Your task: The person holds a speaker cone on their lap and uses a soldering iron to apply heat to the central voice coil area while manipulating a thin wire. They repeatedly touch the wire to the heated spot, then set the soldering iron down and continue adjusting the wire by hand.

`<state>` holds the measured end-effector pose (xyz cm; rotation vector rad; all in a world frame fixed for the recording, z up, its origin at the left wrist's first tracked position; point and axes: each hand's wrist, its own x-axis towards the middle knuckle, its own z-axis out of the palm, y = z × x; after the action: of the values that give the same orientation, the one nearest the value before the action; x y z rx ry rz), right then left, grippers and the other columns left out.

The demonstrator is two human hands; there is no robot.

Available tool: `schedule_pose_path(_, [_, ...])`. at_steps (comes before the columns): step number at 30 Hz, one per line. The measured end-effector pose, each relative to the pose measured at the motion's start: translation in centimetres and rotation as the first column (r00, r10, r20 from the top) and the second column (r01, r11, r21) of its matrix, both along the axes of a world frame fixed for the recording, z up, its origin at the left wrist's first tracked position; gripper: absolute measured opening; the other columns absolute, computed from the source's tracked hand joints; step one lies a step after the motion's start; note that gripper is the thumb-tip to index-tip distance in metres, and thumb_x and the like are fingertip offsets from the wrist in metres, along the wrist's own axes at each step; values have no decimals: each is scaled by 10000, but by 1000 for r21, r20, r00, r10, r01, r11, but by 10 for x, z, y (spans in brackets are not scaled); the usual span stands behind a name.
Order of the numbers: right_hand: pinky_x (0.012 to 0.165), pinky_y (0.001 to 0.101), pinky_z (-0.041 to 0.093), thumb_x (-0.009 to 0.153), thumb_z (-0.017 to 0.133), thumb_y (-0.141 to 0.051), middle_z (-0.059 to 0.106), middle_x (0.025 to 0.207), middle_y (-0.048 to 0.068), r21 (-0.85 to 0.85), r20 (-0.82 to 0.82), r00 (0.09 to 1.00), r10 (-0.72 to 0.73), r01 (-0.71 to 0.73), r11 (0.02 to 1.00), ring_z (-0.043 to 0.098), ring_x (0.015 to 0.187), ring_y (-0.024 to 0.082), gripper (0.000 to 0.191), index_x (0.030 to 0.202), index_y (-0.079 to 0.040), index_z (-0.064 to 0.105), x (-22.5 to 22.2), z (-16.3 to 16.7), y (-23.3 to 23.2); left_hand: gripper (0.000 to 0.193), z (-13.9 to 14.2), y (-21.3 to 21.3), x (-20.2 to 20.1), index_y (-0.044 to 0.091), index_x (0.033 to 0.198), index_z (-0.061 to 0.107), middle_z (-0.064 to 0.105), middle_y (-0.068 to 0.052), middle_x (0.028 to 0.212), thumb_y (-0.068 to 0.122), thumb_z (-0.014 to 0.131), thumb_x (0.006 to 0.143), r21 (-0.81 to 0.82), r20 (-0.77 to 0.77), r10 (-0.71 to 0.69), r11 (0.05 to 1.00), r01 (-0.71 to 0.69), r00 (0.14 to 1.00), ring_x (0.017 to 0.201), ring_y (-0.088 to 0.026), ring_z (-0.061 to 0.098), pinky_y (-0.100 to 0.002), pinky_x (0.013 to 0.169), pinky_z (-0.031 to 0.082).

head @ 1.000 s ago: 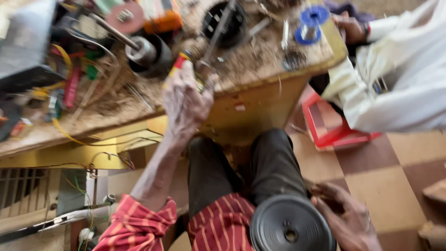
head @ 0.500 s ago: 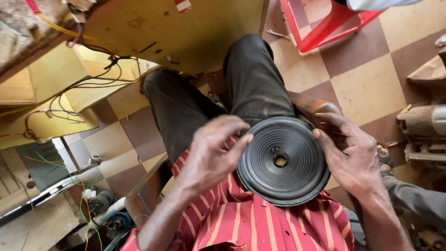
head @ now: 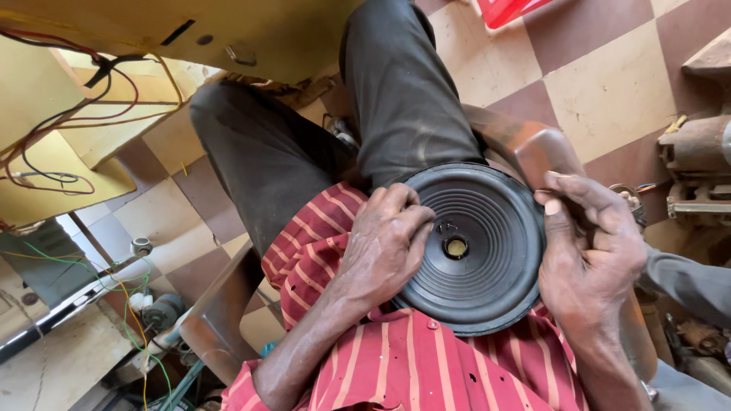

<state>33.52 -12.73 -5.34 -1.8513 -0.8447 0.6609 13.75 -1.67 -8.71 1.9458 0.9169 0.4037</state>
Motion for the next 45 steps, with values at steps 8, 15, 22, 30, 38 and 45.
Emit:
schedule_pose_path(8, [984, 249, 563, 1131, 609, 129, 684, 1265, 172, 74, -54, 997, -59, 63, 995, 700, 1083, 154, 182, 1283, 74, 525, -2, -6, -2, 207, 0, 5, 8, 58, 1052, 769, 627, -58, 1085, 33, 714, 853, 14, -63, -85, 996, 86, 994, 1061, -230, 592, -406, 855, 416])
schedule_pose_path(15, [955, 243, 569, 1061, 594, 125, 672, 1268, 157, 60, -74, 988, -137, 141, 988, 691, 1030, 141, 227, 1263, 50, 523, -7, 2, 8, 213, -2, 6, 2, 84, 1074, 781, 626, -55, 1136, 49, 737, 869, -66, -55, -84, 995, 80, 995, 1068, -216, 594, -406, 910, 434])
schedule_pose_path(22, [942, 238, 566, 1087, 598, 125, 674, 1266, 169, 38, -19, 994, -105, 106, 994, 693, 1030, 144, 212, 1276, 61, 528, -7, 5, 9, 239, -2, 5, 3, 122, 1078, 799, 618, -82, 1234, 123, 789, 839, -6, -61, -126, 992, 126, 990, 1174, -264, 560, -454, 962, 416])
schedule_pose_path(30, [942, 228, 565, 1099, 607, 124, 678, 1243, 166, 47, -11, 995, -96, 97, 994, 695, 1040, 135, 209, 1278, 57, 522, -8, 4, 8, 168, 4, 7, 7, 115, 980, 793, 606, -57, 1178, 166, 794, 820, -33, -97, -138, 990, 136, 986, 1154, -252, 532, -471, 951, 361])
schedule_pose_path(38, [886, 192, 544, 1095, 607, 117, 678, 1280, 171, 31, -20, 994, -103, 104, 994, 698, 1039, 123, 218, 1283, 49, 521, -7, 5, 9, 88, 4, 11, 13, 65, 961, 736, 584, -44, 1115, 70, 712, 876, -39, -46, -189, 982, 187, 981, 1107, -212, 534, -455, 965, 313])
schedule_pose_path(45, [839, 160, 522, 1096, 610, 111, 681, 1247, 172, 15, -29, 994, -107, 108, 994, 702, 1049, 115, 223, 1289, 44, 522, -6, 6, 9, 170, 3, 20, 17, 46, 962, 673, 570, -72, 1105, -49, 619, 832, 71, -88, -352, 931, 358, 932, 1099, -221, 543, -469, 975, 334])
